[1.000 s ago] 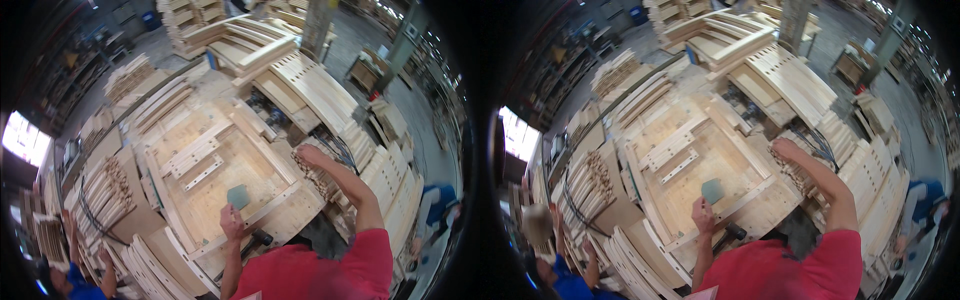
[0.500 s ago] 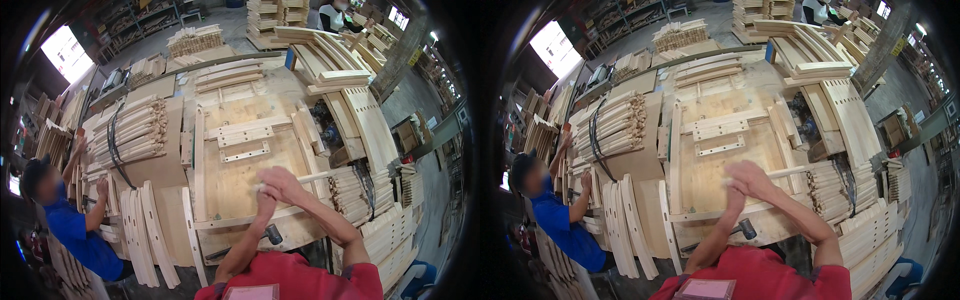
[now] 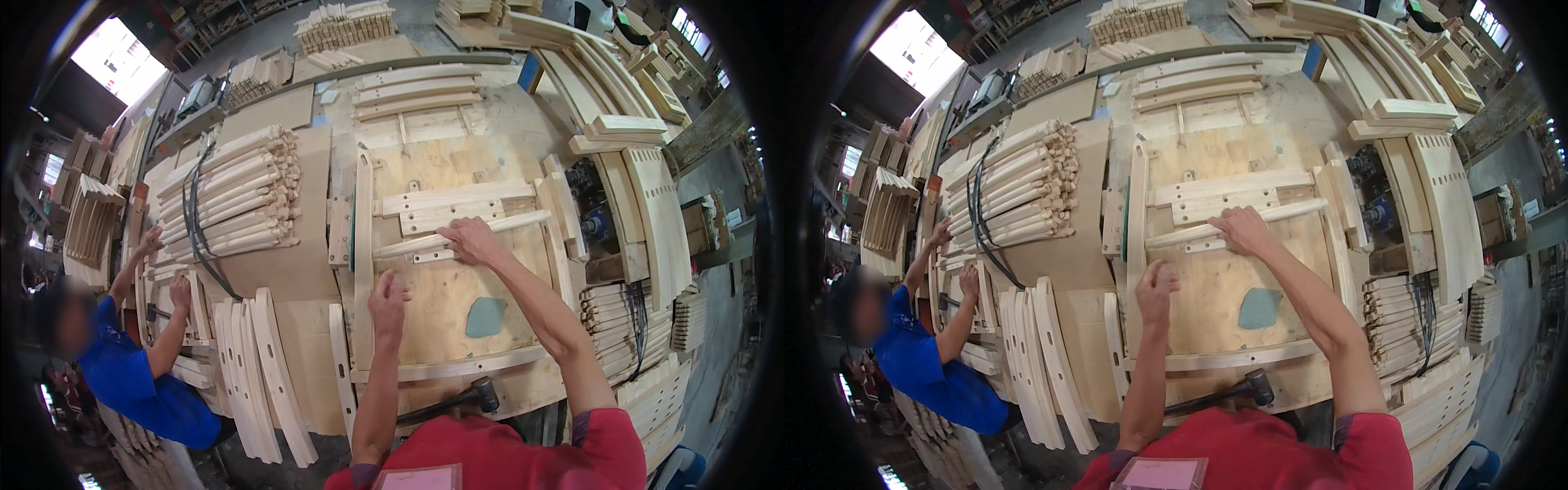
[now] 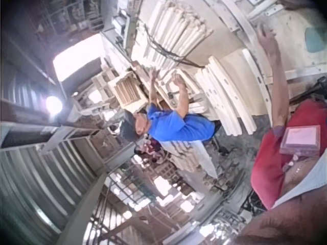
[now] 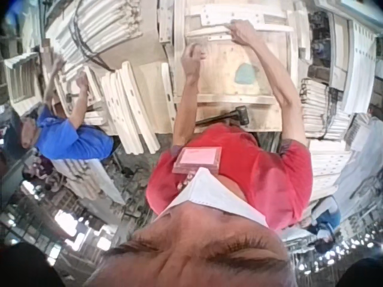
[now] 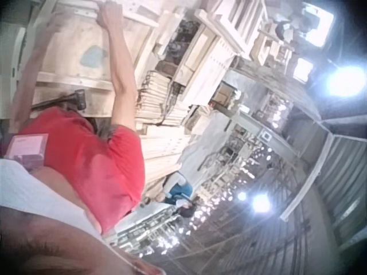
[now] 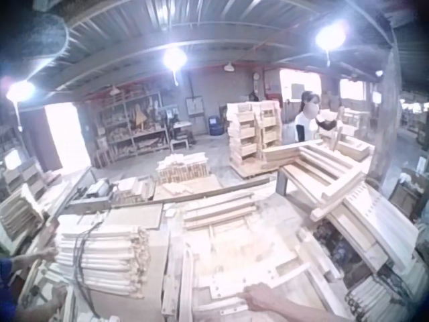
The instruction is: The person assembles wooden chair frames on a workbench in a factory setting. They pick up pre-drilled wooden slats and legs, align them into a rectangular frame, and use a hammer to tap the joints together. The person repeatedly constructs frames and stacks them on the table.
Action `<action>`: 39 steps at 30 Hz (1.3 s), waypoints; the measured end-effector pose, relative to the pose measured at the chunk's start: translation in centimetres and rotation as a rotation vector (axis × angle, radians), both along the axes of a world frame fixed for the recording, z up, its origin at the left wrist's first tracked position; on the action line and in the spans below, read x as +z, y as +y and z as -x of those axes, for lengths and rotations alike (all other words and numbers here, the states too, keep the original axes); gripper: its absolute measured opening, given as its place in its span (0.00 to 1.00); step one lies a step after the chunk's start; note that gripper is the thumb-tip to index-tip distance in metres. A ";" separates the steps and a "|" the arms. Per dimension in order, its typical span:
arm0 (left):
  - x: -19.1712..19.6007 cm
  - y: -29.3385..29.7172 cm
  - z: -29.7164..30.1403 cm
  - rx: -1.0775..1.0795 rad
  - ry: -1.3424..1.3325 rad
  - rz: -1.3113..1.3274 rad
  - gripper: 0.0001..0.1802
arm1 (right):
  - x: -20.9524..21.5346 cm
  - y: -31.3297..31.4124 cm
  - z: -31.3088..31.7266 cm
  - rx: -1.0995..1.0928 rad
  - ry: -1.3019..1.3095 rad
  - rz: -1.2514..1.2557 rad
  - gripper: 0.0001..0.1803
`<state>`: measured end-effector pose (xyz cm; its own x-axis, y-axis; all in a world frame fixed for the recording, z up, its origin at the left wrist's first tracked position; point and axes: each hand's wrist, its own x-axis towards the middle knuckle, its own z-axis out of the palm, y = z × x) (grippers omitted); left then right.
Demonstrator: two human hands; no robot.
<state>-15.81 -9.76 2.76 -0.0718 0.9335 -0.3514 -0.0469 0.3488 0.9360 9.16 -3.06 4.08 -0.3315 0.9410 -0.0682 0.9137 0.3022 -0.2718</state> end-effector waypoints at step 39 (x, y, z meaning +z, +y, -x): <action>-2.8 -5.5 8.8 -0.201 0.999 -0.279 0.40 | -6.9 1.0 14.1 -0.051 0.312 -0.388 0.13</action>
